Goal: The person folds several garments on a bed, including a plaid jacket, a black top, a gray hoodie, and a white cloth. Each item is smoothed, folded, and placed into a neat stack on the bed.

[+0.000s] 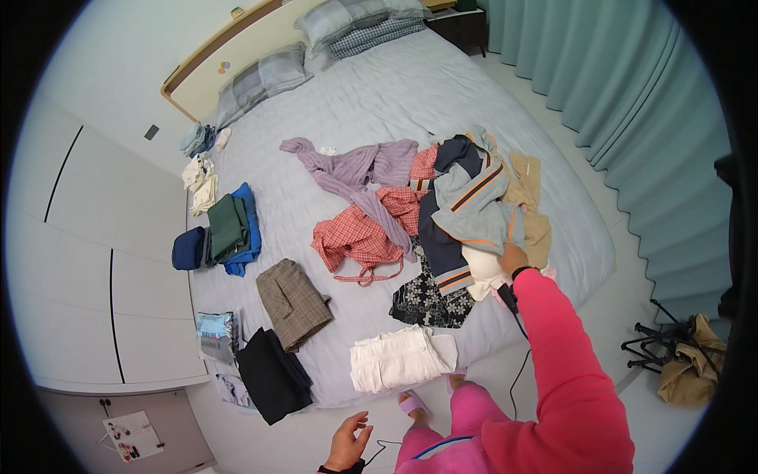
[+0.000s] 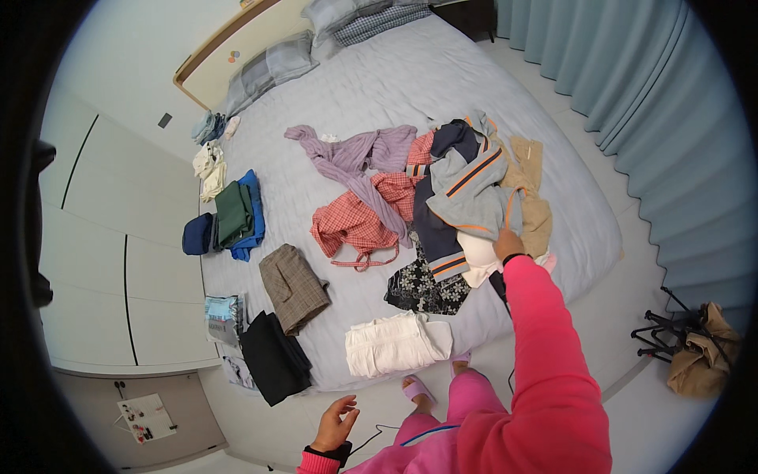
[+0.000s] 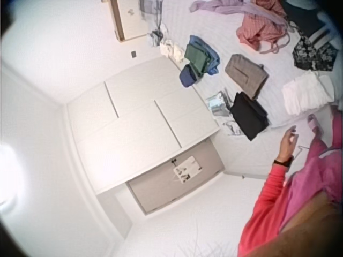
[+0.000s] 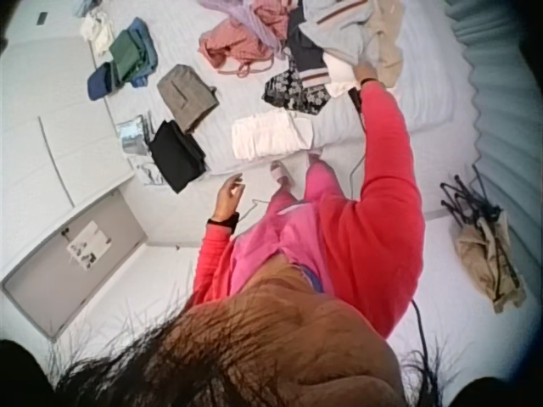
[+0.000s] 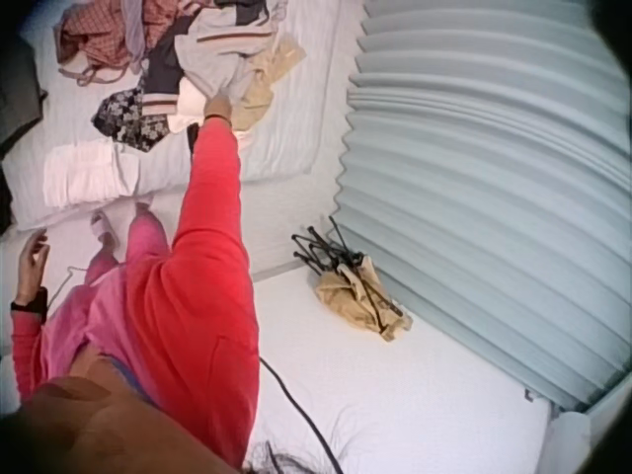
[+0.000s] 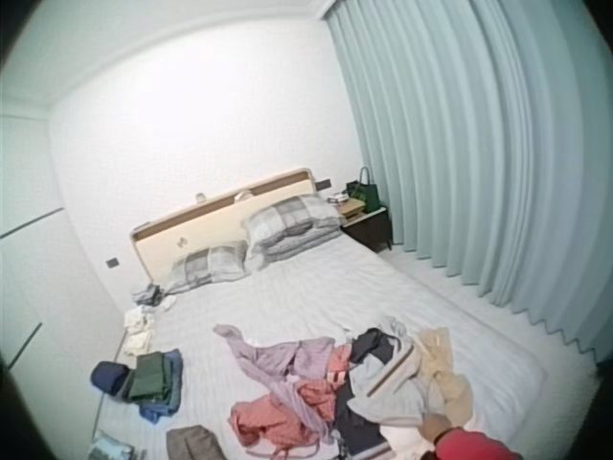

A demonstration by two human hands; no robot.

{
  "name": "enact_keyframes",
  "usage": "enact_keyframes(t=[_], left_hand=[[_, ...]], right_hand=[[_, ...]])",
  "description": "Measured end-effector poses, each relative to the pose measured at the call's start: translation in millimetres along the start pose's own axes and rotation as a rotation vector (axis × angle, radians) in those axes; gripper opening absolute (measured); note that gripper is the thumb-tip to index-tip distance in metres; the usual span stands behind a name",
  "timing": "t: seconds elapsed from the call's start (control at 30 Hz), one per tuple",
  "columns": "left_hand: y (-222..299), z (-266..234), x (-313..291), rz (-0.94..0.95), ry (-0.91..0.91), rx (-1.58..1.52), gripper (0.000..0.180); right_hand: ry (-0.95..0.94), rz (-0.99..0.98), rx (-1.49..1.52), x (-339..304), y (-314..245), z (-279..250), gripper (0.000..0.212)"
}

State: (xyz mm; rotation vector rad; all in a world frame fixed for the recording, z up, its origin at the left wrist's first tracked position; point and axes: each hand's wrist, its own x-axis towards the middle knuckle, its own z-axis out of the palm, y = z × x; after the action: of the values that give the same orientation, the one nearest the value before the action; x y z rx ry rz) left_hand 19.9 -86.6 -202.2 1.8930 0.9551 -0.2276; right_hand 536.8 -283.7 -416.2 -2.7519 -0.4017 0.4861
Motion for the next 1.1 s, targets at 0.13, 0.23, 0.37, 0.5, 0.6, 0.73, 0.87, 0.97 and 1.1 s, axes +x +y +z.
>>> enact_keyframes(t=[0.13, 0.23, 0.37, 0.5, 0.6, 0.73, 0.87, 0.97, 1.1], left_hand=[[19.4, -4.4, 15.9, 0.117, 0.009, 0.069, 0.036], [40.3, -11.6, 30.9, 0.256, 0.002, 0.063, 0.035], [74.7, -15.6, 57.6, 0.372, -0.017, -0.109, 0.034], [102.6, -15.0, 88.5, 0.400, -0.144, -0.290, 0.038], [114.8, -2.0, 116.2, 0.364, -0.333, -0.484, 0.042], [125.0, 37.7, 139.7, -0.023, -0.595, -0.910, 0.065], [130.7, 91.5, 154.4, -0.201, -0.888, -1.317, 0.073], [128.1, 113.6, 155.2, 0.023, -0.942, -1.272, 0.048], [152.3, 111.2, 146.6, -0.012, -0.822, -1.224, 0.033]], right_hand=[[0.319, -0.478, 0.043, 41.5, -47.3, -112.8, 0.027], [0.144, -0.288, 1.014, 25.1, -100.7, -232.1, 0.024], [0.259, -0.844, 1.372, -92.3, -126.4, -351.0, 0.025], [0.122, -0.916, 1.515, -165.4, -151.5, -405.2, 0.047], [-0.045, -1.053, 1.599, -216.6, -148.5, -418.5, 0.049], [-0.244, -1.031, 1.468, -283.7, -149.7, -397.6, 0.058], [-0.306, -0.356, 0.578, -359.7, -142.1, -373.5, 0.029], [-0.812, -0.742, 0.843, -388.8, -142.8, -324.6, 0.026], [-1.025, -0.749, 0.679, -415.4, -128.4, -280.6, 0.039]])
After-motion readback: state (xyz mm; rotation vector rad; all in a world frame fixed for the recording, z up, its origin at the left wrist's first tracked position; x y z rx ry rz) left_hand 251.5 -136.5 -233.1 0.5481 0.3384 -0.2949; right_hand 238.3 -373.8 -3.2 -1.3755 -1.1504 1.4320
